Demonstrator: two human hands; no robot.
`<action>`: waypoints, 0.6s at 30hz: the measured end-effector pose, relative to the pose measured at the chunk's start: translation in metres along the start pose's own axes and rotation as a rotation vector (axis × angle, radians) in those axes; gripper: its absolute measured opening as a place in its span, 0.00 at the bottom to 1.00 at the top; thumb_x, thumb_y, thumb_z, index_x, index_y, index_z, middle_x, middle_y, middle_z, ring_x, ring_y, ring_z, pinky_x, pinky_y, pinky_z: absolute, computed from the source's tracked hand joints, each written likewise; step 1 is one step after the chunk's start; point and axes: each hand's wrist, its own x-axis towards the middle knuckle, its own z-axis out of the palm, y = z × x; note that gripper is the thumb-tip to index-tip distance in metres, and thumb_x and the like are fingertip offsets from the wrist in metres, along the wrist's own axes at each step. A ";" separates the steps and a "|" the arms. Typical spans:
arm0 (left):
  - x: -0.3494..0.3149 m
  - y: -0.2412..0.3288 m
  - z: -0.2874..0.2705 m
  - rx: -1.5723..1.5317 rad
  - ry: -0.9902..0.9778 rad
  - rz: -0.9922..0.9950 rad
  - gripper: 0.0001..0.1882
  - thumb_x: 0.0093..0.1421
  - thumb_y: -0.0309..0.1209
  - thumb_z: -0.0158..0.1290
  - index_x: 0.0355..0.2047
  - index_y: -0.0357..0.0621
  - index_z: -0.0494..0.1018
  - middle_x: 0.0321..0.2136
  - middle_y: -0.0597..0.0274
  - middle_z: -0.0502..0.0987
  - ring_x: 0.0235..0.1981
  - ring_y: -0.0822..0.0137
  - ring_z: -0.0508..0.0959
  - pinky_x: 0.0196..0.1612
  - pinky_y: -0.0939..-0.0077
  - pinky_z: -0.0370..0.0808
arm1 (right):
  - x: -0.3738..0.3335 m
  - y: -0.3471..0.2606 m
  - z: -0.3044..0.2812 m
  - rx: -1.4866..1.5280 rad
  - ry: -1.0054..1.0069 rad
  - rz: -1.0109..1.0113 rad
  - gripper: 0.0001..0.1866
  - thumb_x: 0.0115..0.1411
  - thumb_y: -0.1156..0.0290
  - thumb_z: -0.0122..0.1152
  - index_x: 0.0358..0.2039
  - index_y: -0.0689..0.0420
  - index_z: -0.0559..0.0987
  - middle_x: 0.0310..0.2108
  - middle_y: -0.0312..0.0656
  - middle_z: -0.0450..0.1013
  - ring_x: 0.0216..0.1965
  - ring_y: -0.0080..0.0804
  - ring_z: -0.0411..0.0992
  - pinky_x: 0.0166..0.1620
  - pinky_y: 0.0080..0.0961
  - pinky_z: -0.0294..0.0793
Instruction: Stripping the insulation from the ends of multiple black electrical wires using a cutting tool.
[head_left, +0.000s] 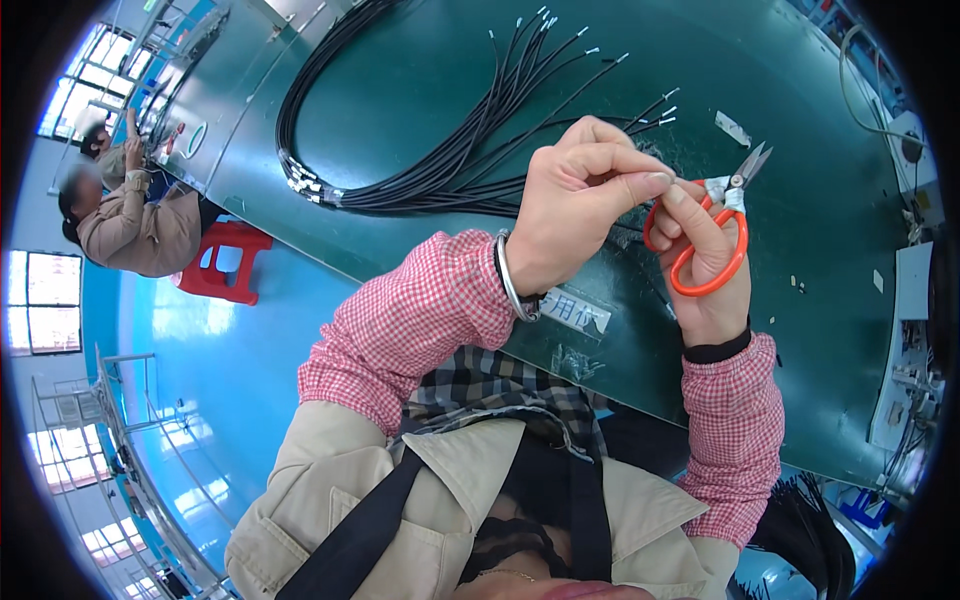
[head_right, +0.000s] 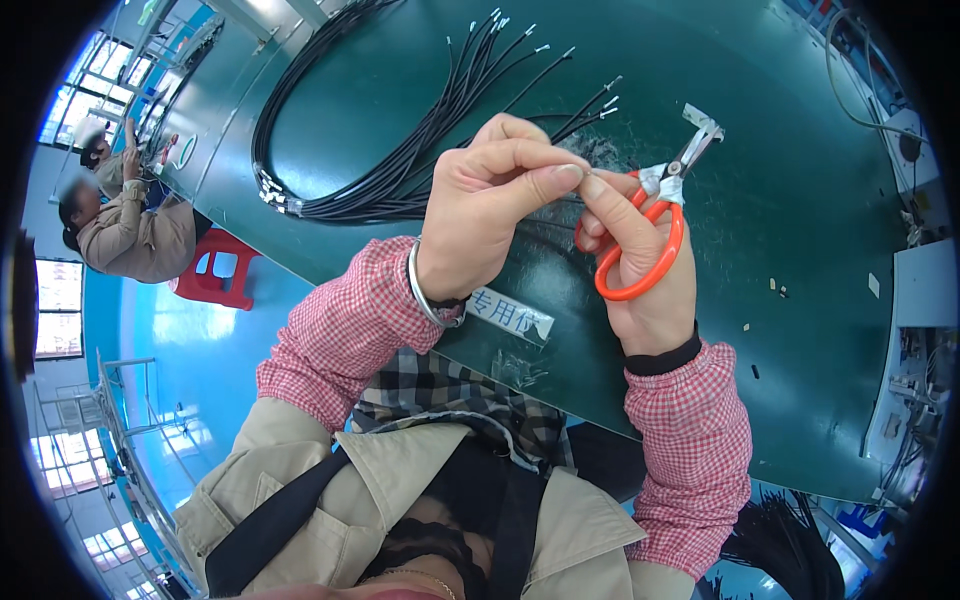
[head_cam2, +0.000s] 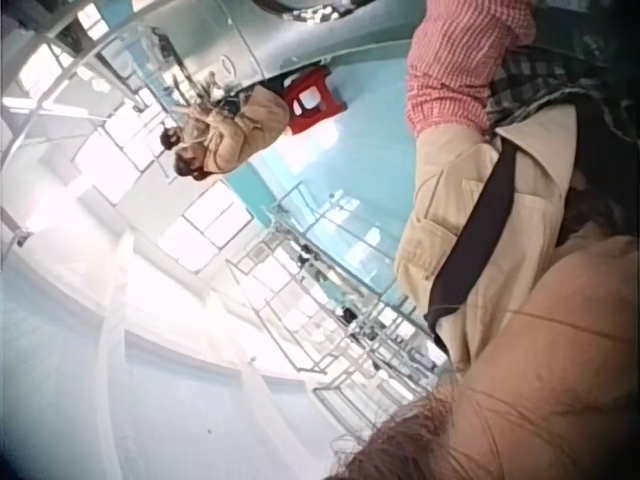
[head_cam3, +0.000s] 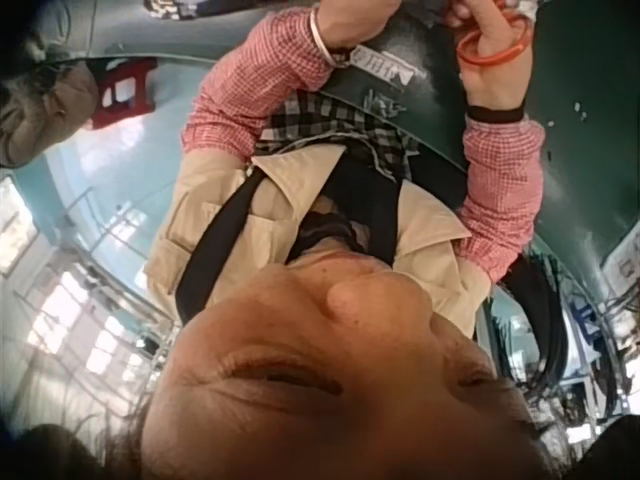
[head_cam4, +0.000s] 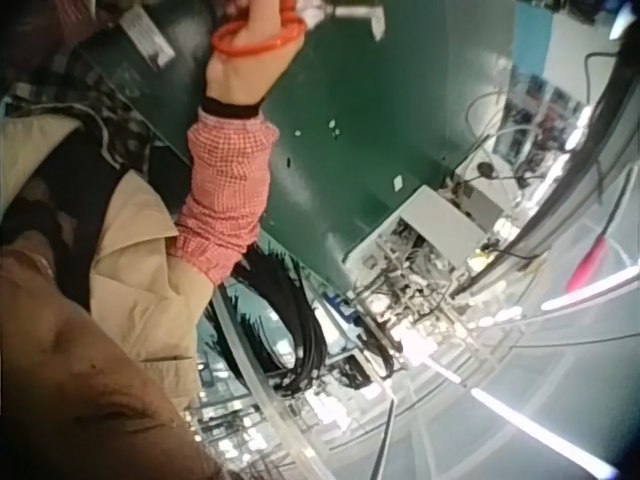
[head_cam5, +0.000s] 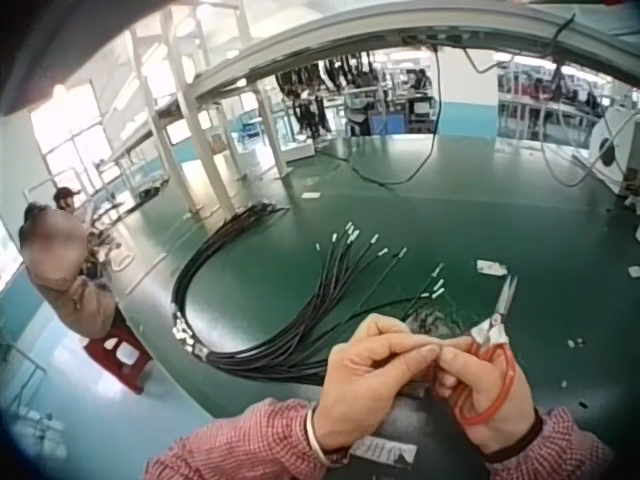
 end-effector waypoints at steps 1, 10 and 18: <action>0.000 0.000 0.001 -0.022 0.015 -0.042 0.04 0.53 0.21 0.58 0.30 0.38 0.80 0.31 0.65 0.69 0.29 0.76 0.67 0.31 0.88 0.66 | 0.001 0.001 -0.002 0.018 0.006 0.008 0.09 0.58 0.71 0.60 0.35 0.64 0.78 0.21 0.35 0.66 0.24 0.22 0.62 0.30 0.15 0.64; 0.001 0.007 0.008 -0.027 0.078 -0.114 0.01 0.54 0.21 0.57 0.26 0.38 0.77 0.32 0.64 0.69 0.29 0.76 0.67 0.31 0.87 0.66 | 0.001 -0.002 -0.003 -0.018 0.068 -0.017 0.09 0.57 0.71 0.61 0.34 0.64 0.79 0.20 0.37 0.68 0.23 0.22 0.63 0.29 0.15 0.65; 0.002 0.000 0.000 0.182 -0.053 0.073 0.01 0.54 0.21 0.56 0.28 0.37 0.75 0.32 0.63 0.69 0.27 0.77 0.68 0.29 0.87 0.66 | -0.005 -0.007 0.003 -0.231 0.041 -0.055 0.09 0.57 0.71 0.60 0.34 0.64 0.80 0.23 0.38 0.71 0.24 0.21 0.63 0.29 0.14 0.65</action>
